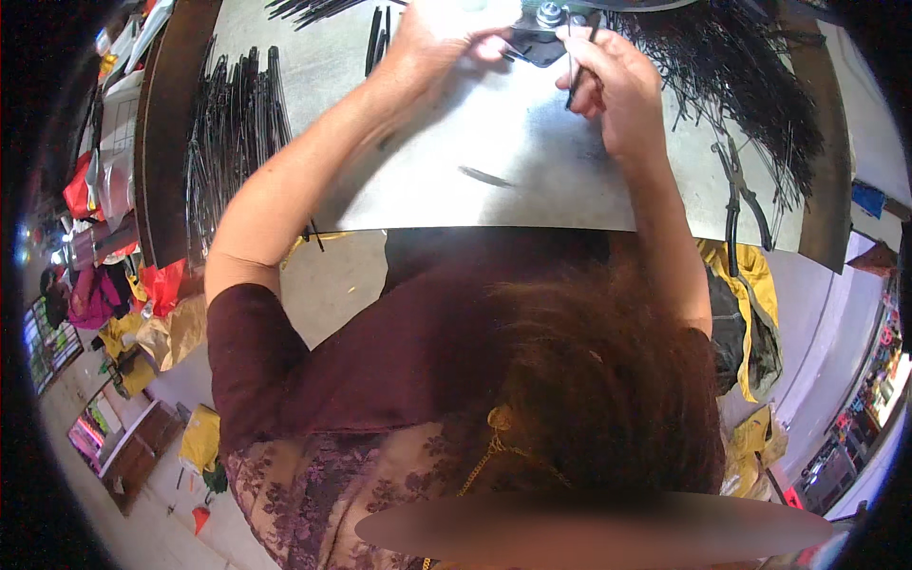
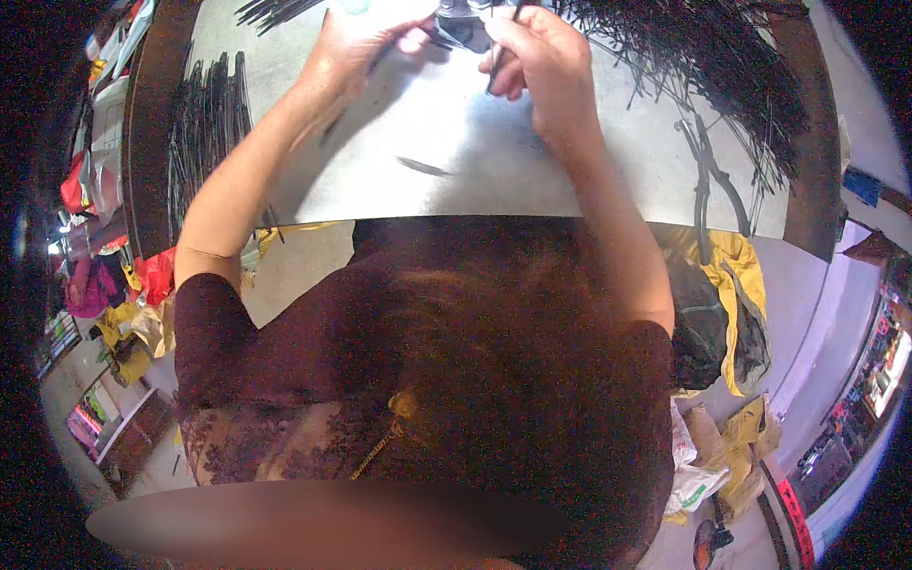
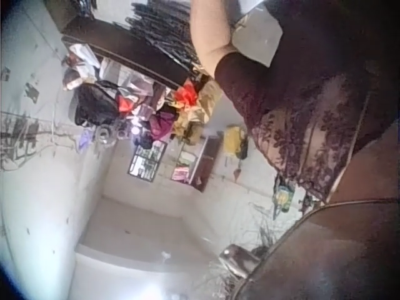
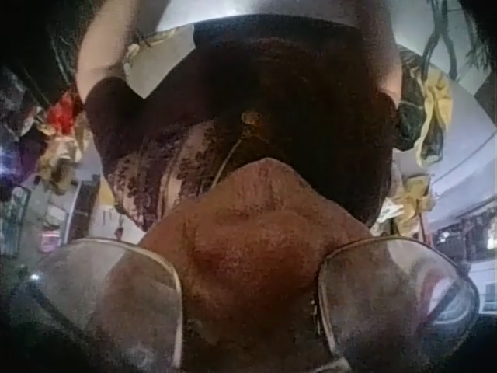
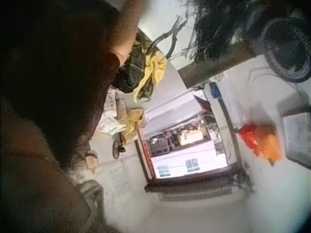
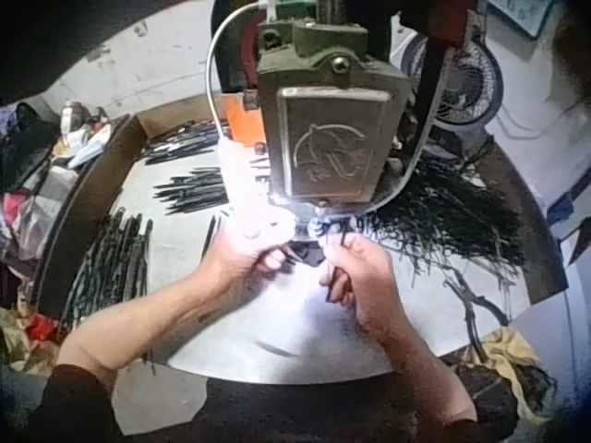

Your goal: The person assembles bundles of black rods using an assembly machine and pliers.

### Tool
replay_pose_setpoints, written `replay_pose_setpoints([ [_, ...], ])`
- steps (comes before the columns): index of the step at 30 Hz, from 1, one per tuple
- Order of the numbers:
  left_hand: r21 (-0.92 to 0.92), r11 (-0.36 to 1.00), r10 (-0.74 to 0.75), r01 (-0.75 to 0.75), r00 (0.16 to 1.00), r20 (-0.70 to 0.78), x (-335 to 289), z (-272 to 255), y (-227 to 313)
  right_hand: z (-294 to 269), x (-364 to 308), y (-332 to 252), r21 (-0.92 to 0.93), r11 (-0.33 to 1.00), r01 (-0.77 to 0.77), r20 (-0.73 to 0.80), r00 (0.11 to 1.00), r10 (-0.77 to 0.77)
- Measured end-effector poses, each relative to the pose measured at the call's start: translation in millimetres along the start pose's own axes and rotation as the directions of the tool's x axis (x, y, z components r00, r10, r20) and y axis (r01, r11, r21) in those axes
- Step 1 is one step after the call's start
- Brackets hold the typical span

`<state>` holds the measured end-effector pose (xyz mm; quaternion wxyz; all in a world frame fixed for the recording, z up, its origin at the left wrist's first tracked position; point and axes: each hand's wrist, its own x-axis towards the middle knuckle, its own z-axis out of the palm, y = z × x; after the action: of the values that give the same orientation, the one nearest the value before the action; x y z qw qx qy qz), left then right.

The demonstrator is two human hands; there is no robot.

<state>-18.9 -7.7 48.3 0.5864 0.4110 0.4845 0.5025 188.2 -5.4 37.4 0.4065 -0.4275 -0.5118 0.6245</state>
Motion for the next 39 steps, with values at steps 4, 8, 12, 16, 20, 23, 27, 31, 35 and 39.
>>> replay_pose_setpoints([
  [4, -0.395, 0.913, 0.159, -0.102, 0.980, 0.116, 3, 10, -47, 8, 13, 16, 0.117, 0.992, 0.046, 0.019, 0.999, -0.048],
  [8, -0.459, 0.887, 0.103, -0.049, 0.990, 0.093, 5, 29, -42, 8, 14, 19, 0.142, 0.987, 0.073, -0.004, 0.997, -0.073],
  [12, -0.517, 0.853, 0.118, -0.067, 0.991, 0.066, 7, 34, -46, 9, 16, 19, 0.148, 0.987, 0.063, -0.003, 0.998, -0.063],
  [16, -0.540, 0.841, 0.094, -0.045, 0.993, 0.065, 7, 36, -44, 12, 12, 14, 0.104, 0.990, 0.090, -0.004, 0.996, -0.090],
  [20, -0.558, 0.829, 0.115, -0.037, 0.988, 0.105, 7, 36, -43, 14, 11, 10, 0.117, 0.991, 0.067, -0.028, 0.998, -0.064],
  [23, -0.571, 0.819, 0.131, -0.049, 0.986, 0.102, 8, 36, -45, 13, 14, 13, 0.125, 0.991, 0.052, -0.015, 0.999, -0.051],
  [27, -0.538, 0.840, 0.066, -0.074, 0.997, -0.036, 2, 44, -47, 18, 15, 20, 0.102, 0.990, 0.100, -0.022, 0.995, -0.098],
  [31, -0.581, 0.812, -0.002, -0.058, 0.995, -0.103, 2, 47, -48, 25, 13, 24, 0.059, 0.992, 0.110, -0.131, 0.986, -0.101],
  [35, -0.473, 0.880, 0.050, 0.027, 0.988, 0.149, 7, 28, -37, 7, 18, 11, -0.089, 0.994, 0.061, -0.007, 0.998, -0.061],
  [39, -0.361, 0.916, 0.289, -0.175, 0.912, 0.290, 15, 25, -34, 0, 23, 15, -0.128, 0.991, 0.044, 0.072, 0.997, -0.035],
])
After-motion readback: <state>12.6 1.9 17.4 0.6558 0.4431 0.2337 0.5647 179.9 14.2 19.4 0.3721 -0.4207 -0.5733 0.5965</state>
